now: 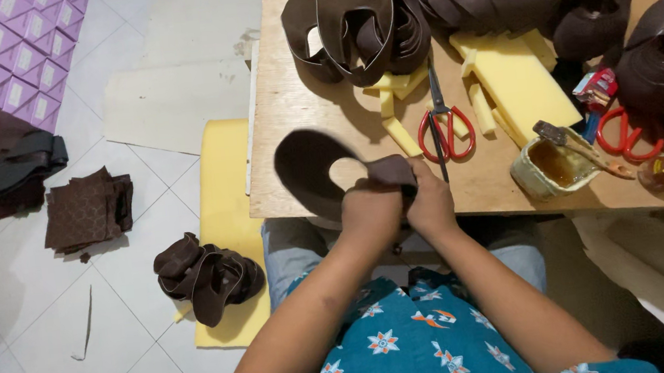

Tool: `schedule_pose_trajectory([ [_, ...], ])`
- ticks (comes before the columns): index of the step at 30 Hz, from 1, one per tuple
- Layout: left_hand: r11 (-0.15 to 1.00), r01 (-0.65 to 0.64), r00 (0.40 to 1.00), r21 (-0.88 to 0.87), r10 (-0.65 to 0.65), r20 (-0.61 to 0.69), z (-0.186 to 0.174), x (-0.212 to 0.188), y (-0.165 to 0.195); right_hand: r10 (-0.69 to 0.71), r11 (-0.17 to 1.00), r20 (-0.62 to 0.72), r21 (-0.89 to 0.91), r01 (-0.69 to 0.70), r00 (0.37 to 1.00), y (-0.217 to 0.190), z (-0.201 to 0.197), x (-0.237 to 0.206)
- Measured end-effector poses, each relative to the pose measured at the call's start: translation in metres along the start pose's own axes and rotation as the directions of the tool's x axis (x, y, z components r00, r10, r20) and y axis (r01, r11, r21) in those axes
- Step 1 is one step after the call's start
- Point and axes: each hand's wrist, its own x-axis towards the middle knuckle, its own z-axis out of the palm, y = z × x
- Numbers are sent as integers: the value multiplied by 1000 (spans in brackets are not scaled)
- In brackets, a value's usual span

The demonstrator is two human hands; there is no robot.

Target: The person inserts a yellow foam insole into a brown shoe upper and presses the edges to secure it. They repeat this process with another shoe upper, adjusting the foam and pressing the seams.

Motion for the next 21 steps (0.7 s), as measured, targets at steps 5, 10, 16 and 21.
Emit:
schedule_pose_trajectory([
  [5,990,-99,967,97,119,-227,-19,2,13,257,846,141,445,-293,956,24,11,2],
  [10,964,-237,892,125,266,-365,-24,-6,16,457,400,359,734,-549,814,49,21,5],
  [16,914,-345,748,214,405,-526,-27,-21,11,309,184,348,891,-415,885,55,31,4],
  [21,943,-308,801,127,329,-500,-50,-5,15,48,145,347,925,-350,937,50,45,29],
])
